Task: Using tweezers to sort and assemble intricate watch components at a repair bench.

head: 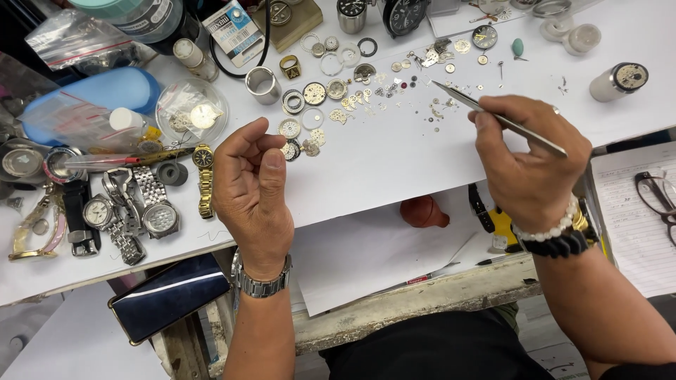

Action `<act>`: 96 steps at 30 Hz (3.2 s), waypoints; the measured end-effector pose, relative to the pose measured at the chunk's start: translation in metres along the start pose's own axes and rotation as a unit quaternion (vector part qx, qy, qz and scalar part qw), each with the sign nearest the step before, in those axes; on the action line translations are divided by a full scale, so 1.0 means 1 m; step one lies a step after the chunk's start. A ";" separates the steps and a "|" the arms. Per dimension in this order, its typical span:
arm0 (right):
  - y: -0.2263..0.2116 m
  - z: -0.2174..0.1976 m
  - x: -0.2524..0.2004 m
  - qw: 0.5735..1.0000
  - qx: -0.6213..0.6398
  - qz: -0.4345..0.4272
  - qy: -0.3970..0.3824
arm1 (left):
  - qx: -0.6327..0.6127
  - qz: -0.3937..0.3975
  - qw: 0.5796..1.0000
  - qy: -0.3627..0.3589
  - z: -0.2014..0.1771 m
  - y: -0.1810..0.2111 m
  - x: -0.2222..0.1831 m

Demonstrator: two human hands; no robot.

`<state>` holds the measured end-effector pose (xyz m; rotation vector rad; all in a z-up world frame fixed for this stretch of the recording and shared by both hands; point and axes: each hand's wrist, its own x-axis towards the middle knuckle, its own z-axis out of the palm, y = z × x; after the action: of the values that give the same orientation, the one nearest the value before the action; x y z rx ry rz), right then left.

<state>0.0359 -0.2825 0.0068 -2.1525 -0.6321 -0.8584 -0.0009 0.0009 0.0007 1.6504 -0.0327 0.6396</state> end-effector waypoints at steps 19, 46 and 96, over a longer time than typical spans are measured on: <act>-0.003 -0.010 -0.027 0.987 0.082 0.137 0.006 | 0.000 -0.001 1.000 -0.002 0.002 0.002 0.000; -0.019 0.014 0.003 0.984 0.133 0.116 -0.035 | -0.014 -0.029 0.999 -0.002 -0.001 0.002 0.001; 0.001 -0.019 -0.032 0.998 0.015 0.054 0.016 | -0.004 -0.002 1.000 0.000 0.002 0.002 0.001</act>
<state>0.0082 -0.3032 -0.0067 -2.1209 -0.5051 -0.8189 0.0000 -0.0008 0.0026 1.6426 -0.0316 0.6348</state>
